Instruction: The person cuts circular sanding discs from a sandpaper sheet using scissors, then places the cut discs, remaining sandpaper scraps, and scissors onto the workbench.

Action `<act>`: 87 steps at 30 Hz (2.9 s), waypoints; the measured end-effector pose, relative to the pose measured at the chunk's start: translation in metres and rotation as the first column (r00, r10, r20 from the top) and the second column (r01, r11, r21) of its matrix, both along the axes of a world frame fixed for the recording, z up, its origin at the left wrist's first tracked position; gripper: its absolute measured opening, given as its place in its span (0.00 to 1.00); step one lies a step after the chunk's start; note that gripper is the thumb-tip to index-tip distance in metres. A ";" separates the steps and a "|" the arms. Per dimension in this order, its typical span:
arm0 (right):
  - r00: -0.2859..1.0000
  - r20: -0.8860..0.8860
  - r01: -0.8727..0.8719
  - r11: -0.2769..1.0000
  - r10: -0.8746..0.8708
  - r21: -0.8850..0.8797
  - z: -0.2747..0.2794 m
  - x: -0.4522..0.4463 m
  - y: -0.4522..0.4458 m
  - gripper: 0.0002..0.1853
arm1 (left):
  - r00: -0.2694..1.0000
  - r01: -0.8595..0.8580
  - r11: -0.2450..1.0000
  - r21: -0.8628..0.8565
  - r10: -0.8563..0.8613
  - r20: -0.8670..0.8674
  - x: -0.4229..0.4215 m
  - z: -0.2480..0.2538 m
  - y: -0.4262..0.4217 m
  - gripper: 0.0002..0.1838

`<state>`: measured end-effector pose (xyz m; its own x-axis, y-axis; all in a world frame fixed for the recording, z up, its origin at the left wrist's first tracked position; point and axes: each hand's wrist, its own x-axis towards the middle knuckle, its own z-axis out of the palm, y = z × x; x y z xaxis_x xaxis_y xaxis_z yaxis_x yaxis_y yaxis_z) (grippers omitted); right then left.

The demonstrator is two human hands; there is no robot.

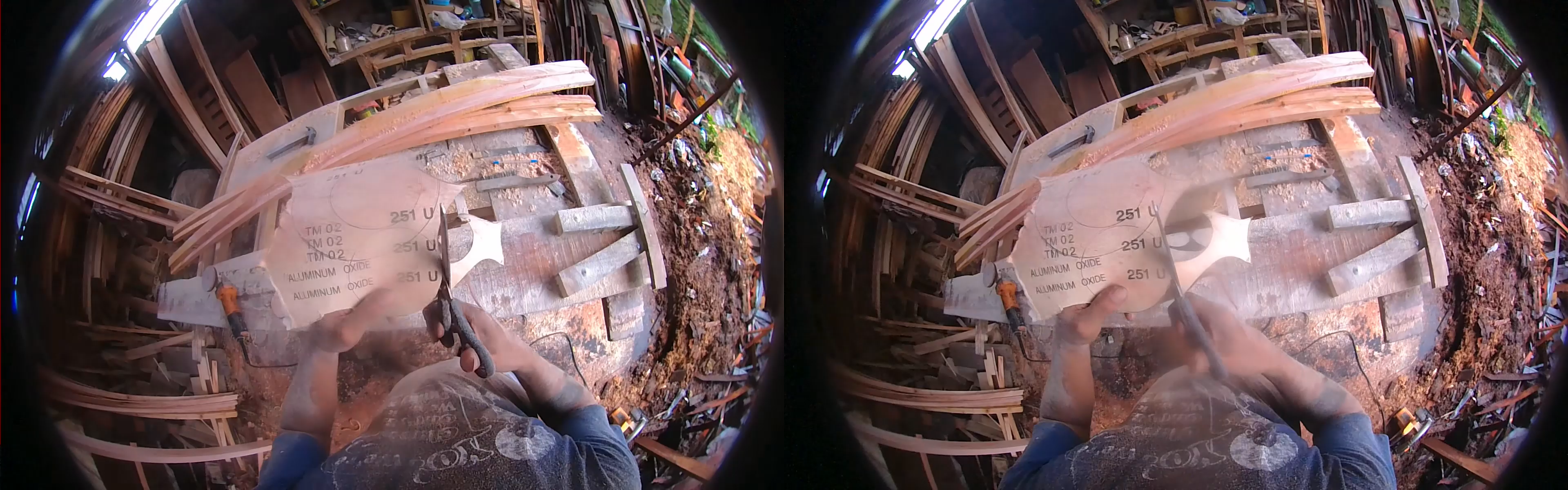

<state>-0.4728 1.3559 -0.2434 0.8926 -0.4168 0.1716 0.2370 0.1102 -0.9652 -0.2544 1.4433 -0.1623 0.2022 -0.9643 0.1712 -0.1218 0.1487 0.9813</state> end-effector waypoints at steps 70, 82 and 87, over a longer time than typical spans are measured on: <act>0.985 -0.160 0.072 0.994 -0.058 0.078 -0.007 0.005 -0.048 0.22 | 0.978 0.171 0.982 0.074 -0.178 0.105 0.028 0.005 -0.056 0.14; 0.998 -0.013 0.054 0.997 -0.055 -0.060 -0.015 0.005 -0.046 0.31 | 0.979 0.149 0.977 0.150 -0.167 0.115 0.034 0.005 -0.044 0.19; 0.998 -0.052 0.047 0.994 -0.042 0.095 -0.005 0.005 -0.038 0.38 | 0.982 0.128 0.988 0.087 -0.139 0.127 0.028 0.012 -0.041 0.11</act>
